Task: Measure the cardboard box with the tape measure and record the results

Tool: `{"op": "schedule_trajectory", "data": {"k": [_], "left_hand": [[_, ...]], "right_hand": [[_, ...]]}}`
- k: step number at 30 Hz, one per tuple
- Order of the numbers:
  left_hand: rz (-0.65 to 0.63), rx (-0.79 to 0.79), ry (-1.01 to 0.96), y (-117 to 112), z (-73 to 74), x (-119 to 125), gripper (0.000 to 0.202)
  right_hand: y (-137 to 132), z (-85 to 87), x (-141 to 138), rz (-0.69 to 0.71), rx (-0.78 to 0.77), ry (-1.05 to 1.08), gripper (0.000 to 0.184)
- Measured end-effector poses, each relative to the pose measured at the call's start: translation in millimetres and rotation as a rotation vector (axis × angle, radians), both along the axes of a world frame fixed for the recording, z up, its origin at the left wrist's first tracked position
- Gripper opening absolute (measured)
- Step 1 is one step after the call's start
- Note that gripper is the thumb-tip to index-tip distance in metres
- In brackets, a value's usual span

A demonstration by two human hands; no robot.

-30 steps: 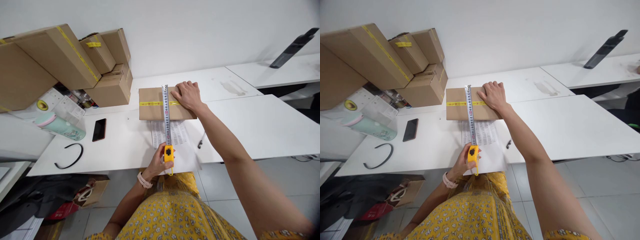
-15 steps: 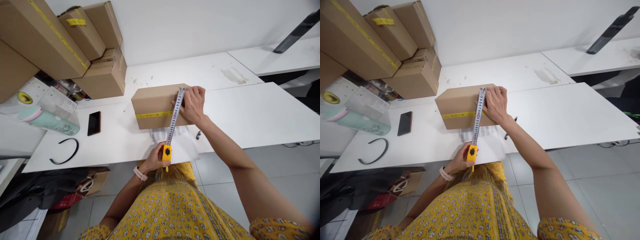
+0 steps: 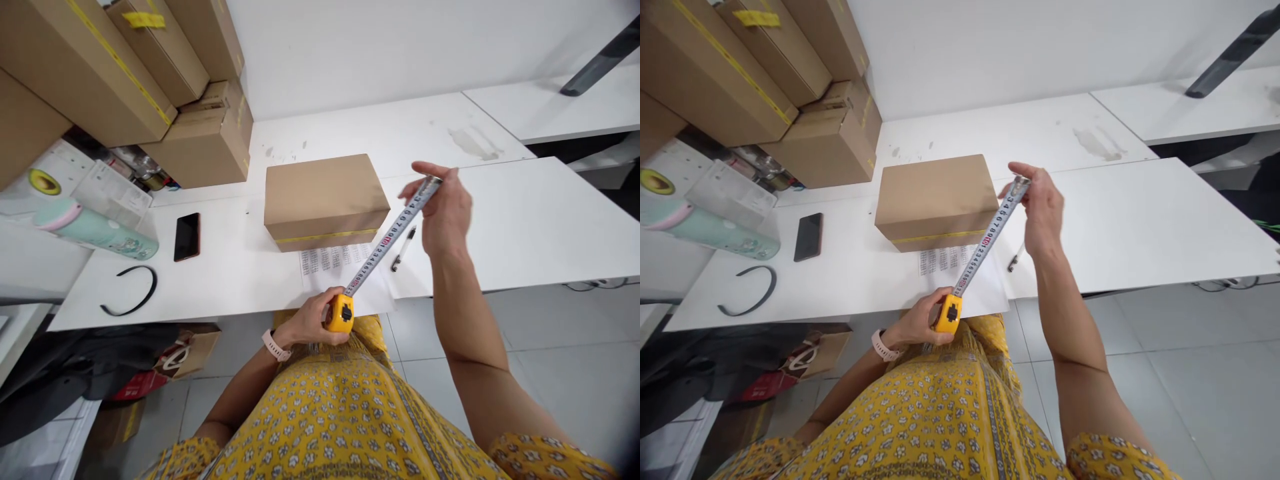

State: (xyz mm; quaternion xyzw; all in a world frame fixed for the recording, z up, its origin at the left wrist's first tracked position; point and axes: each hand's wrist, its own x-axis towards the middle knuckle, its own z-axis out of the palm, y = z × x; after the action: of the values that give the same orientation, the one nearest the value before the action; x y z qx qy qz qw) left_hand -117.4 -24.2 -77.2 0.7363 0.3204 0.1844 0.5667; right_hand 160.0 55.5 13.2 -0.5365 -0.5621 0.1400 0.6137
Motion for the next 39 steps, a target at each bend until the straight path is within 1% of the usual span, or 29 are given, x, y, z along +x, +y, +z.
{"op": "schedule_trajectory", "data": {"k": [2,4,6,8,10,12,15,17,18,19,20,21,22,24,25,26,27,28,30,32,34,36,37,39], "left_hand": [[-0.030,0.030,0.032,-5.2,6.6,0.5,0.081],[-0.040,0.065,0.052,-9.3,9.2,-0.1,0.083],[-0.062,0.108,0.067,-12.5,9.0,-1.9,0.084],[-0.082,0.132,0.083,-15.5,7.8,-4.3,0.083],[-0.069,0.126,0.103,-18.2,6.5,-6.7,0.085],[-0.025,0.098,0.119,-20.0,5.6,-8.1,0.094],[0.030,0.080,0.113,-19.8,6.4,-7.2,0.112],[0.030,0.096,0.103,-18.1,9.0,-4.6,0.118],[0.026,0.111,0.106,-17.0,10.7,-3.0,0.118],[0.030,0.129,0.116,-15.7,12.5,-1.3,0.118],[0.044,0.154,0.135,-14.2,14.0,0.3,0.117],[0.072,0.186,0.162,-12.3,15.1,1.7,0.115],[0.113,0.231,0.193,-10.0,15.6,2.8,0.112],[0.221,0.352,0.263,-3.8,14.2,4.4,0.105],[0.277,0.418,0.305,0.2,12.3,4.9,0.101],[0.328,0.481,0.353,4.7,9.8,5.2,0.096],[0.374,0.536,0.404,9.7,6.8,5.2,0.092],[0.412,0.580,0.459,14.8,3.6,4.9,0.087],[0.456,0.637,0.564,24.5,-2.9,3.4,0.081],[0.469,0.682,0.637,31.5,-8.3,1.6,0.074],[0.482,0.754,0.644,33.4,-12.3,1.9,0.066],[0.492,0.851,0.569,29.5,-16.0,7.3,0.057],[0.476,0.892,0.509,25.7,-18.3,12.5,0.053],[0.367,0.934,0.394,16.0,-24.3,27.9,0.048]], "right_hand": [[-19.6,10.2,7.0,-0.003,0.077,0.180,0.053],[-42.4,14.2,12.3,-0.001,0.122,0.287,0.043],[-64.5,13.2,18.0,0.071,0.077,0.365,0.035],[-83.2,7.0,24.8,0.156,-0.032,0.452,0.030],[-97.7,-5.3,30.4,0.201,-0.134,0.532,0.030],[-108.5,-23.2,30.2,0.227,-0.221,0.599,0.032],[-120.1,-54.0,13.8,0.339,-0.417,0.686,0.036],[-124.2,-71.3,-3.6,0.459,-0.578,0.633,0.039],[-124.4,-78.2,-11.2,0.505,-0.644,0.548,0.040],[-123.0,-84.2,-16.8,0.521,-0.688,0.431,0.040],[-119.7,-89.4,-19.4,0.486,-0.710,0.301,0.040],[-114.3,-94.1,-18.7,0.394,-0.712,0.176,0.041],[-106.8,-98.6,-14.8,0.248,-0.704,0.069,0.043],[-87.3,-107.7,0.2,-0.123,-0.701,-0.083,0.043],[-76.4,-112.0,9.2,-0.290,-0.731,-0.146,0.041],[-65.5,-116.2,17.9,-0.403,-0.766,-0.206,0.040],[-55.3,-119.8,25.4,-0.460,-0.804,-0.265,0.041],[-46.3,-122.9,31.1,-0.482,-0.835,-0.325,0.043],[-33.3,-127.5,37.3,-0.452,-0.871,-0.436,0.046],[-27.4,-130.3,39.3,-0.401,-0.865,-0.516,0.040],[-28.1,-132.2,41.2,-0.373,-0.823,-0.522,0.036],[-34.6,-133.1,45.1,-0.349,-0.739,-0.400,0.035],[-39.8,-132.8,47.6,-0.323,-0.686,-0.275,0.035],[-53.5,-129.6,52.4,-0.238,-0.559,0.048,0.033]]}}
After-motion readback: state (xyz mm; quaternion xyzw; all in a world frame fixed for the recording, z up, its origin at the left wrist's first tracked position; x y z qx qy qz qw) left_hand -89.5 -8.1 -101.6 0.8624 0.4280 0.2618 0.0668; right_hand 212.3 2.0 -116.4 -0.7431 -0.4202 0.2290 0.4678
